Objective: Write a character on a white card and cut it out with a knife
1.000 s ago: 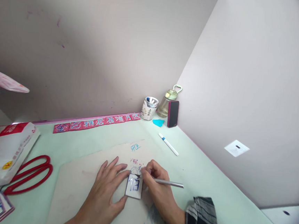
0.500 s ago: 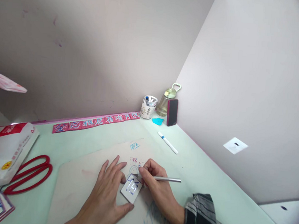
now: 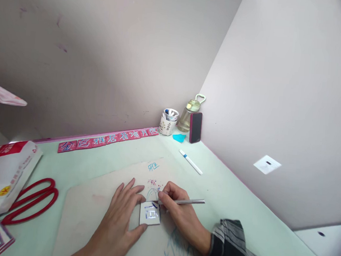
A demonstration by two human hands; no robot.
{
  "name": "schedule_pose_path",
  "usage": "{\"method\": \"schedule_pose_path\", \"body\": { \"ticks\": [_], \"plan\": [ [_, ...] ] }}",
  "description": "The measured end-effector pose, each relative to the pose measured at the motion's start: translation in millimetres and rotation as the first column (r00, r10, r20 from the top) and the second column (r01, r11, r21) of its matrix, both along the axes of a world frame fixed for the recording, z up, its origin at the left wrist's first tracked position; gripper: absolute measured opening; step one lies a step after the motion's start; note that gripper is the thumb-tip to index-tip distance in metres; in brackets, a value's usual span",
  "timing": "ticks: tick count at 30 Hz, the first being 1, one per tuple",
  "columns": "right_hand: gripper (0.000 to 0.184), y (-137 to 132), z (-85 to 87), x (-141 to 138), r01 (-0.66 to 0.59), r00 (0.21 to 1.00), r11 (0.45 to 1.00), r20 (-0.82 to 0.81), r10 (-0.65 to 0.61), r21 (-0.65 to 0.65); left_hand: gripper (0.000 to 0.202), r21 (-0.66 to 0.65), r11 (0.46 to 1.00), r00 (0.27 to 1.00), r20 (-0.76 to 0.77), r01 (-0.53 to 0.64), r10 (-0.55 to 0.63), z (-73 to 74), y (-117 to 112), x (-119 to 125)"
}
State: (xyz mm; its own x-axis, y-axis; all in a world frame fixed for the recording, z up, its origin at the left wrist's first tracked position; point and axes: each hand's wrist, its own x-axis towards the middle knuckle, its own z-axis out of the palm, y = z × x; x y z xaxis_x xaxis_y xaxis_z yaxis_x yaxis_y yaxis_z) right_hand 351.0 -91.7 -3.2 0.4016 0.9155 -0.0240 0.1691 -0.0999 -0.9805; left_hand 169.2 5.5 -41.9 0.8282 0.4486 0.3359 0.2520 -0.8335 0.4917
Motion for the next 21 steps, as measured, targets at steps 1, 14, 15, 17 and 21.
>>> {"method": "schedule_pose_path", "body": {
  "ticks": [1,14,15,17,21],
  "plan": [
    [0.029,-0.2,0.2,-0.3,0.006,1.0,1.0,0.009,-0.006,0.0,0.031,-0.001,1.0,1.0,0.0,0.005,-0.005,-0.6,0.5,-0.4],
    [0.026,0.4,-2.8,5.6,-0.04,0.997,0.999,0.068,0.038,0.029,0.029,-0.021,1.0,0.999,-0.042,-0.006,0.005,0.8,2.8,1.4],
    [0.026,0.3,-3.6,6.1,-0.039,0.996,0.999,0.082,0.036,0.03,0.029,-0.026,1.0,0.999,-0.05,-0.005,0.004,2.0,2.7,1.6],
    [0.026,0.1,-5.7,6.6,-0.04,0.995,0.999,0.091,0.037,0.034,0.028,-0.039,0.999,0.998,-0.067,-0.002,0.0,4.1,2.3,1.7],
    [0.026,0.5,-9.2,6.3,-0.048,0.996,0.998,0.08,0.044,0.045,0.026,-0.048,0.999,0.997,-0.077,-0.001,-0.002,5.4,1.7,1.6]
  ]
}}
